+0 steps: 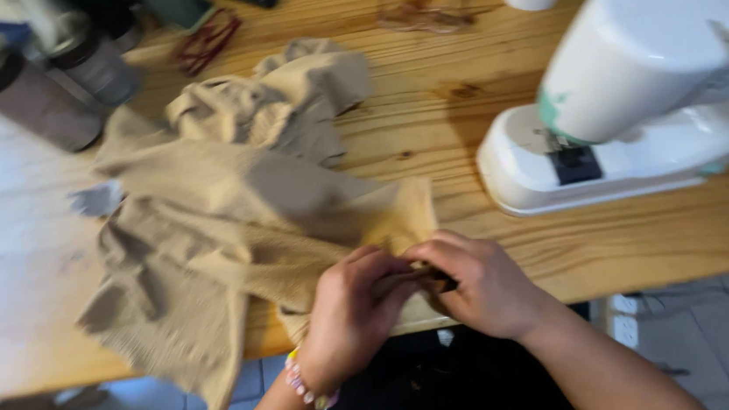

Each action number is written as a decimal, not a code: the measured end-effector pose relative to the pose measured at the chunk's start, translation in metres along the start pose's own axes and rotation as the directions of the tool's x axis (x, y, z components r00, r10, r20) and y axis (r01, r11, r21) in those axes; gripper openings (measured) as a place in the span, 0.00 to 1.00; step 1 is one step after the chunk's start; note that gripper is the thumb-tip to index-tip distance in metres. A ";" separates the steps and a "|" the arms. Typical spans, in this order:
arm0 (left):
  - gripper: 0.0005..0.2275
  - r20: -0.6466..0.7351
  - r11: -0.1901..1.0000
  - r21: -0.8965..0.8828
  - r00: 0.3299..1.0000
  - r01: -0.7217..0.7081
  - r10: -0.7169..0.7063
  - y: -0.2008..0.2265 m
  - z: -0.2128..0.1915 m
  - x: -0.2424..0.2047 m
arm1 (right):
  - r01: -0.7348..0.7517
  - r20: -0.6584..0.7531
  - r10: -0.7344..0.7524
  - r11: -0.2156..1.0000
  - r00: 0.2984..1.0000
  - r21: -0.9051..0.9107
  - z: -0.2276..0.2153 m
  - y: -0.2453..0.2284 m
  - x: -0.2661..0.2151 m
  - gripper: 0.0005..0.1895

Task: Trimming loose threads and folding the edges of a tan garment on a wooden table

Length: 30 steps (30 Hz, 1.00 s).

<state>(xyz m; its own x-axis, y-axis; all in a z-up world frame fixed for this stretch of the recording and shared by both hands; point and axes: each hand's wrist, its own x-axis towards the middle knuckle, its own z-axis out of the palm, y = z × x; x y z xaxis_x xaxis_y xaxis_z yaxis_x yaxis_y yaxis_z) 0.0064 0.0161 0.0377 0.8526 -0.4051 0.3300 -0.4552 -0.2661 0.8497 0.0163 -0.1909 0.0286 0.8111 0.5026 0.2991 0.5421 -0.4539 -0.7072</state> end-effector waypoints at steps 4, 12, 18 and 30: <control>0.03 -0.052 0.977 0.205 0.997 0.065 -0.055 -0.018 0.018 -0.002 | 0.053 -0.047 -0.057 0.995 0.997 -0.086 0.003 0.009 -0.019 0.21; 0.03 -0.060 0.911 0.413 0.998 0.002 0.026 -0.018 0.041 0.002 | 0.066 -0.193 -0.111 0.971 0.975 -0.228 0.006 0.018 -0.046 0.30; 0.05 -0.041 0.922 0.387 0.999 0.026 -0.011 -0.014 0.040 -0.003 | 0.073 -0.189 -0.101 0.986 0.977 -0.147 0.004 0.013 -0.048 0.32; 0.03 -0.087 0.876 0.480 0.992 -0.039 0.091 -0.017 0.016 -0.009 | 0.114 -0.132 -0.151 0.960 0.980 -0.257 0.019 0.018 -0.017 0.16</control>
<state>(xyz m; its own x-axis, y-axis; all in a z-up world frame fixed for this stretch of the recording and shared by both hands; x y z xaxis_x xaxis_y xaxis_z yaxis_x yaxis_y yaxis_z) 0.0030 0.0106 0.0136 0.8265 -0.3502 0.4406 -0.5550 -0.6376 0.5343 0.0080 -0.1932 -0.0014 0.7415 0.4643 0.4844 0.6689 -0.5675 -0.4801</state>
